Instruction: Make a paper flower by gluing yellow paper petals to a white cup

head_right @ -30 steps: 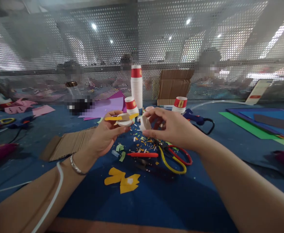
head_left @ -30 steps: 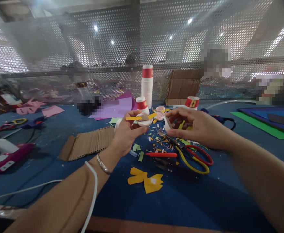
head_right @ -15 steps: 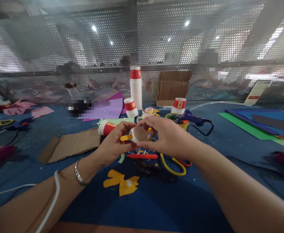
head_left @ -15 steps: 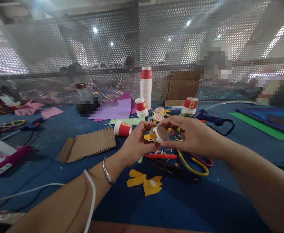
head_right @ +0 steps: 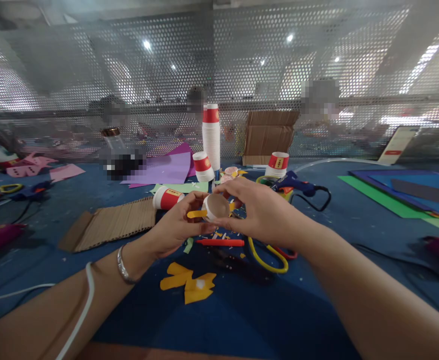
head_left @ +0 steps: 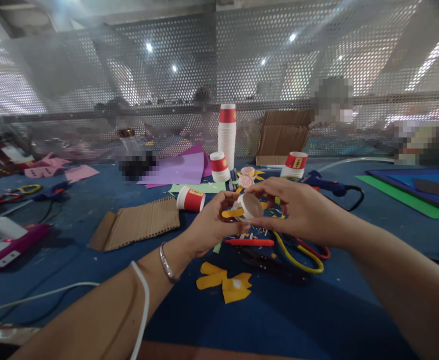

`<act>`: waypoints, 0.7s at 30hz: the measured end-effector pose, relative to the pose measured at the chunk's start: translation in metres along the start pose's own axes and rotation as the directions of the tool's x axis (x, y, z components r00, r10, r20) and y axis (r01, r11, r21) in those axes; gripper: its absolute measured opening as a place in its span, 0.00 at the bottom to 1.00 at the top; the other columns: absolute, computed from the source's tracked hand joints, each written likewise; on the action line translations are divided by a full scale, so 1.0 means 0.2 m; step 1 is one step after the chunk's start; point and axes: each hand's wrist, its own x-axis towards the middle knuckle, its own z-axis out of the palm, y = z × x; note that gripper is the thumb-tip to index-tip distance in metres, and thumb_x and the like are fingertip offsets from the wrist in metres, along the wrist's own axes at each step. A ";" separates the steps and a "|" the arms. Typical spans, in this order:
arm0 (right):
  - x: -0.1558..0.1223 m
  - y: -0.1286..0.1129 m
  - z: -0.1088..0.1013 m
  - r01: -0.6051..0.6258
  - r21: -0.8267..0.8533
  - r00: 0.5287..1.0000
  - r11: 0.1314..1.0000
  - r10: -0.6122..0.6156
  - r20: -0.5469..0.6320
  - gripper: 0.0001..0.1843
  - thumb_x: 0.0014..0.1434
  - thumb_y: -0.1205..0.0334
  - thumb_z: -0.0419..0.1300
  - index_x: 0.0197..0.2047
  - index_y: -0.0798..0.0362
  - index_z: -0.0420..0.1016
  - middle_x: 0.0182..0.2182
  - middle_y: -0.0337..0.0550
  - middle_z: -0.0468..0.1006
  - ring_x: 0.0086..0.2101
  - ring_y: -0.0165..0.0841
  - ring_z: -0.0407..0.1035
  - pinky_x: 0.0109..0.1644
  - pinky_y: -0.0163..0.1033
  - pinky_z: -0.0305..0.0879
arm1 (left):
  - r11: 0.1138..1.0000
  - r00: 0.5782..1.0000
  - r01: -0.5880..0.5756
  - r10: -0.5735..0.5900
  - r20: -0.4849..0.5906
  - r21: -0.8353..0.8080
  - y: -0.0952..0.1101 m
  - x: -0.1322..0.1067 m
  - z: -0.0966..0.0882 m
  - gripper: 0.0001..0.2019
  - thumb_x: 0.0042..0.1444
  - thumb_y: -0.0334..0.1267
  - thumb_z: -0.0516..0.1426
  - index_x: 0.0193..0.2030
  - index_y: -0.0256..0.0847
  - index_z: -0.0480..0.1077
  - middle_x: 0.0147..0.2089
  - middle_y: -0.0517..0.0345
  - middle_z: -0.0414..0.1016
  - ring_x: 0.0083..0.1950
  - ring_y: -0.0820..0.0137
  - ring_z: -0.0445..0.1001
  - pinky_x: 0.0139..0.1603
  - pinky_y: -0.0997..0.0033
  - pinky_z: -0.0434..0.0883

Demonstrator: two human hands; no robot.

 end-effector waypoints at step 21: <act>-0.01 0.00 0.00 -0.016 0.016 0.998 1.000 0.015 0.068 0.20 0.57 0.50 0.65 0.50 0.51 0.74 0.47 0.46 0.79 0.44 0.41 0.73 0.46 0.45 0.70 | 0.981 0.993 0.118 -0.114 0.036 -0.153 0.06 -0.01 0.01 0.24 0.45 0.23 0.67 0.51 0.39 0.74 0.49 0.52 0.79 0.47 0.68 0.76 0.48 0.70 0.71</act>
